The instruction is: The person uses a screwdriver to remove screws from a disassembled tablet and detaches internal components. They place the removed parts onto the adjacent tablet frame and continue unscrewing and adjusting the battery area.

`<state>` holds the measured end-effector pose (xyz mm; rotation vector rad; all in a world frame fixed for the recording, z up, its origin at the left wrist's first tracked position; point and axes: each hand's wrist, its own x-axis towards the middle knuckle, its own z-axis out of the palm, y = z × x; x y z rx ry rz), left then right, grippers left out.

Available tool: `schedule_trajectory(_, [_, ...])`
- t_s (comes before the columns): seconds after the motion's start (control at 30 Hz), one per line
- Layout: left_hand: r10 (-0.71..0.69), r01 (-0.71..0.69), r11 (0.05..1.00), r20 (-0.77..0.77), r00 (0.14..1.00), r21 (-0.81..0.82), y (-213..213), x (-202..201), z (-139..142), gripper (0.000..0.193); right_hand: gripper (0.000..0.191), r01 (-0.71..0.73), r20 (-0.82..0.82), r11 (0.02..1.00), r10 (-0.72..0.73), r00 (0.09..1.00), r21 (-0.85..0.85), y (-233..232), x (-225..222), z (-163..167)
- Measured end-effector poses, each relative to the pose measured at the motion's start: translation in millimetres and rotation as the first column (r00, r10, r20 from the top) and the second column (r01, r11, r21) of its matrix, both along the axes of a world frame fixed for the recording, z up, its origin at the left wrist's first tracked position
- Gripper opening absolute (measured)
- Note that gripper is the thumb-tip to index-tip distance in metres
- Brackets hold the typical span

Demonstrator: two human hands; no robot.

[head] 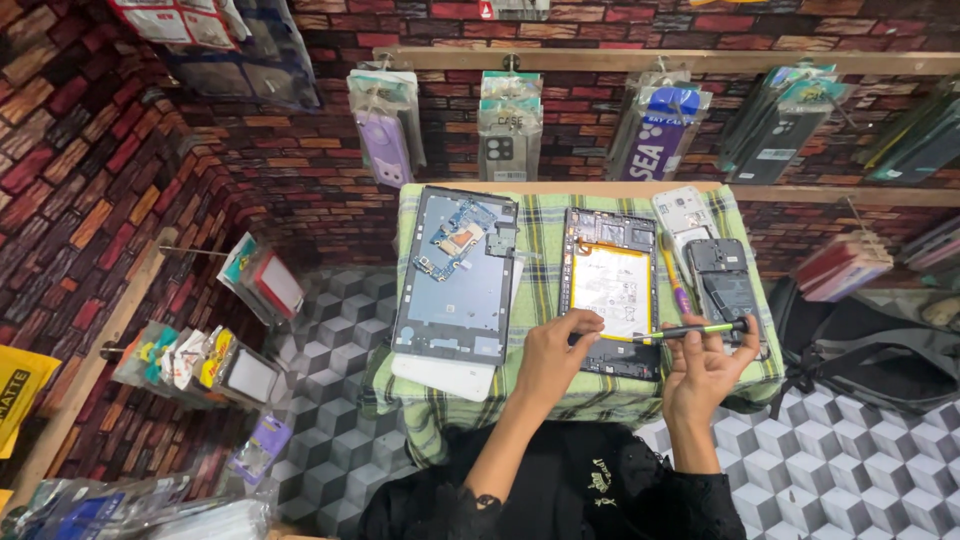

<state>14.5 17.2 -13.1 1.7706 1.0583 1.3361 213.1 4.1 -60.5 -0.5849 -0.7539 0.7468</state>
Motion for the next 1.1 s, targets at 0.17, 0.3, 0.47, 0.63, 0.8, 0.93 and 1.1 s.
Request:
schedule_trajectory(0.17, [-0.012,0.010,0.998,-0.038,0.999,-0.069,-3.1,0.7,-1.1,0.022,0.079,0.037,0.077,0.999,-0.035,0.996,-0.025,-1.6,-5.2,0.5])
schedule_trajectory(0.3, [-0.013,0.010,0.998,-0.050,0.999,-0.062,-7.0,-0.7,2.3,0.024,0.079,0.012,0.151,0.999,-0.005,0.989,-0.045,-2.5,-5.5,2.3])
schedule_trajectory(0.47, [-0.028,0.025,0.998,-0.056,0.998,-0.051,-9.1,0.2,4.2,0.023,0.078,0.019,0.233,0.999,-0.007,0.972,-0.051,-3.9,-5.1,2.8])
schedule_trajectory(0.63, [-0.021,0.018,0.999,-0.090,0.996,-0.037,-11.2,0.4,4.5,0.024,0.079,0.074,0.305,0.996,-0.055,0.951,-0.051,-6.7,-8.6,1.3])
schedule_trajectory(0.8, [-0.016,0.014,1.000,-0.086,0.996,-0.017,-11.7,0.7,5.7,0.025,0.079,0.065,0.297,0.996,-0.046,0.954,-0.057,-7.8,-8.3,1.5])
schedule_trajectory(0.93, [-0.016,0.015,1.000,-0.074,0.997,-0.015,-11.9,0.8,6.1,0.026,0.078,0.060,0.298,0.996,-0.037,0.954,-0.070,-8.0,-7.4,0.2])
schedule_trajectory(1.1, [-0.008,0.006,0.999,-0.081,0.997,-0.033,-11.8,1.7,6.0,0.025,0.077,0.085,0.343,0.994,-0.055,0.938,-0.075,-8.5,-6.7,-1.7])
